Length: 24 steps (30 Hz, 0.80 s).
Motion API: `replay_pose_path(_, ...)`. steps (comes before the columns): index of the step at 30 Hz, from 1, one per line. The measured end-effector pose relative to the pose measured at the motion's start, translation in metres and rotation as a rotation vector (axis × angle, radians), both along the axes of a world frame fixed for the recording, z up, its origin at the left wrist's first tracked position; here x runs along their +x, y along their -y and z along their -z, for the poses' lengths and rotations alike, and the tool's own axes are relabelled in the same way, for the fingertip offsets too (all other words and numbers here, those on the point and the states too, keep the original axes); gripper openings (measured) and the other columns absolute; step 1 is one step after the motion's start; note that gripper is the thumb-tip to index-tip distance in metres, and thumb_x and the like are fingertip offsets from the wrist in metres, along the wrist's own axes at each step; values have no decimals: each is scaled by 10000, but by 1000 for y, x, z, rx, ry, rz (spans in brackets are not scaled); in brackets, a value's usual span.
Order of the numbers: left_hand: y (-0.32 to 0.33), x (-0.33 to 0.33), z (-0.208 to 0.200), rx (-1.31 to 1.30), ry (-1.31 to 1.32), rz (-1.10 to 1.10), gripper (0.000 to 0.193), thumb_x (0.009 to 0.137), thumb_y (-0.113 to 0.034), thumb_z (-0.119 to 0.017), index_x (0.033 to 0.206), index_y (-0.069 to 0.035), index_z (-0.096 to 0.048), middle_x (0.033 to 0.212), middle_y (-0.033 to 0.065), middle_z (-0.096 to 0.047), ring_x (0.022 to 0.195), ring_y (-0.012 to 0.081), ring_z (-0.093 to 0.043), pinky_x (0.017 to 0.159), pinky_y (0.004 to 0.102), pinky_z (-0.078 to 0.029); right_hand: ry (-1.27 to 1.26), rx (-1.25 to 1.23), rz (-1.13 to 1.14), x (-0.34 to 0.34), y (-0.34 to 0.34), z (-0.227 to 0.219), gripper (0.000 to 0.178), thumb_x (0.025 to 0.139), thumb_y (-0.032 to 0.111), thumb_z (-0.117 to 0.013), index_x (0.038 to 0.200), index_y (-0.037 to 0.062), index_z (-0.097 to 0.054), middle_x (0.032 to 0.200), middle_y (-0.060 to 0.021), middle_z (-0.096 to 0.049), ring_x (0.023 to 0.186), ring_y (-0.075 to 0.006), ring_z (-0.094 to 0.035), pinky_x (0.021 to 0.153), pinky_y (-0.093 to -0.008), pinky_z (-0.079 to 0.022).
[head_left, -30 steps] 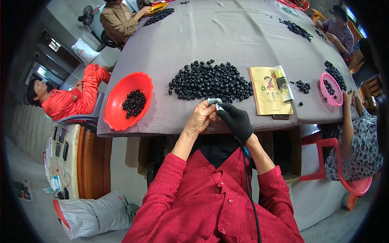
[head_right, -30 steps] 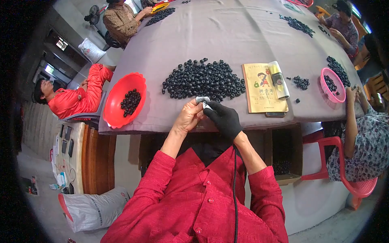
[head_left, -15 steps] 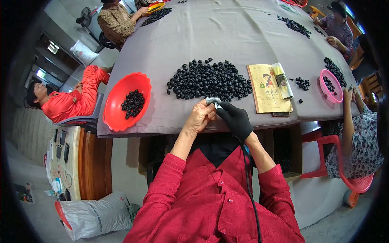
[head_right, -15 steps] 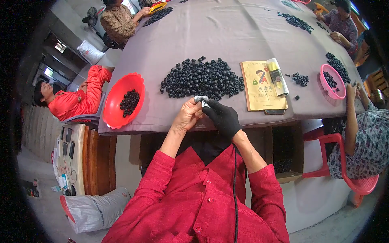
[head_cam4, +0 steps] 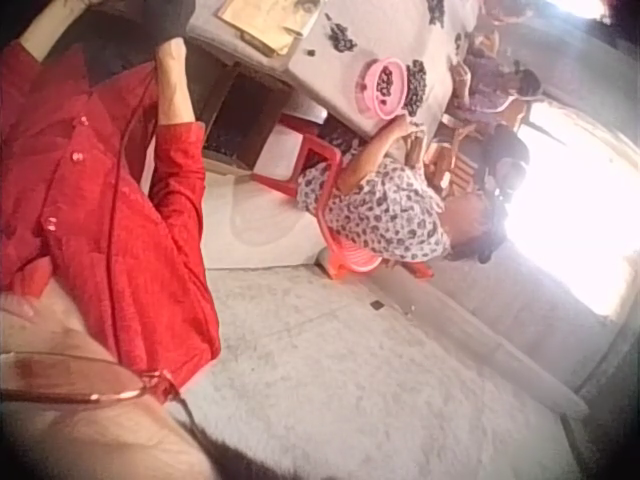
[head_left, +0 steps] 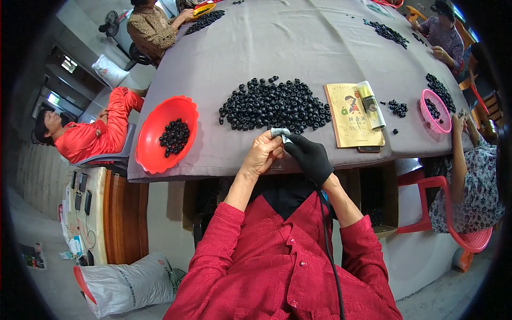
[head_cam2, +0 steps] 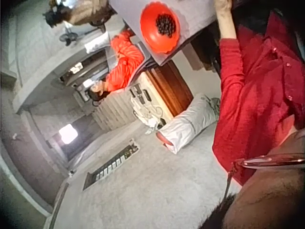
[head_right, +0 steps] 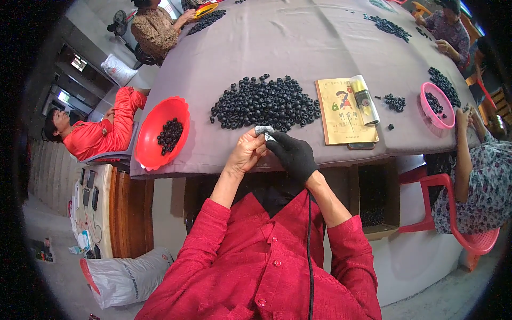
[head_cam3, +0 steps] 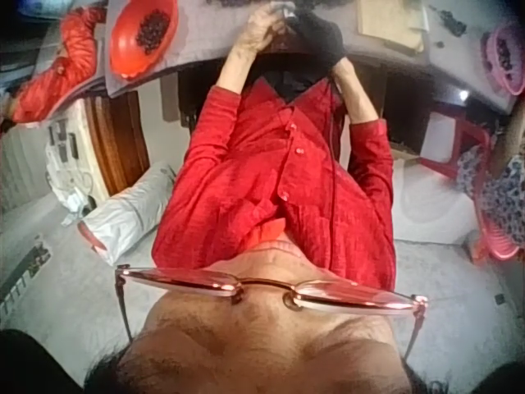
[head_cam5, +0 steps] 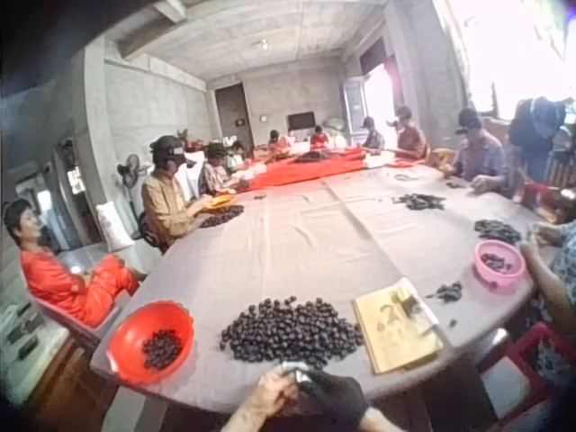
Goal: The person sorts small black components by hand at a communal table.
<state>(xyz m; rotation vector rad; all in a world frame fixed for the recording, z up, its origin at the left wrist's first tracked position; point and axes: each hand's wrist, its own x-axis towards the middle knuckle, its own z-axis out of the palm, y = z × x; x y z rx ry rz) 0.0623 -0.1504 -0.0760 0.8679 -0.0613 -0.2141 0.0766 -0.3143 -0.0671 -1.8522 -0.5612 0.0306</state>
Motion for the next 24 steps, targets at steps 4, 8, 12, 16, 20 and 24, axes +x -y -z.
replay_pose_path(4,1,0,-2,2,-18,3,130,865,-107,-540,970,-41,-579,672,-40,-518,508,38,-395,520,207,-363,-9,-35,-4,0,1,-1,343,830,320,-565,1094,103,-585,884,-153,-633,795,-260,-634,657,-317,-480)
replay_pose_path(8,1,0,-1,6,-32,-5,124,865,-106,-541,964,-40,-578,661,-42,-509,507,38,-393,515,207,-358,14,-12,4,1,0,3,347,830,326,-562,1090,98,-587,871,-159,-631,773,-255,-637,643,-317,-478)
replay_pose_path(12,-1,1,3,5,0,5,151,864,-117,-542,996,-45,-560,728,-40,-534,495,26,-356,498,192,-325,-32,-26,-5,1,0,-1,343,832,325,-559,1090,100,-587,866,-159,-630,760,-255,-638,638,-316,-477)
replay_pose_path(16,1,0,-3,-2,-29,-6,115,863,-103,-542,952,-39,-577,671,-36,-515,496,39,-375,495,205,-331,10,-22,-5,3,1,3,346,831,330,-557,1088,99,-585,868,-163,-629,780,-276,-632,644,-326,-479)
replay_pose_path(20,1,0,-2,5,-33,-3,115,864,-100,-539,951,-37,-577,672,-33,-516,493,40,-368,494,204,-329,-2,-19,-10,1,1,0,347,835,335,-548,1089,101,-581,872,-169,-624,807,-301,-619,650,-342,-479)
replay_pose_path(24,2,0,-2,3,-42,-17,112,862,-93,-538,946,-28,-576,666,-31,-508,489,41,-361,489,206,-323,11,-100,6,2,2,-1,341,843,339,-535,1089,107,-580,877,-171,-623,814,-304,-617,655,-344,-479)
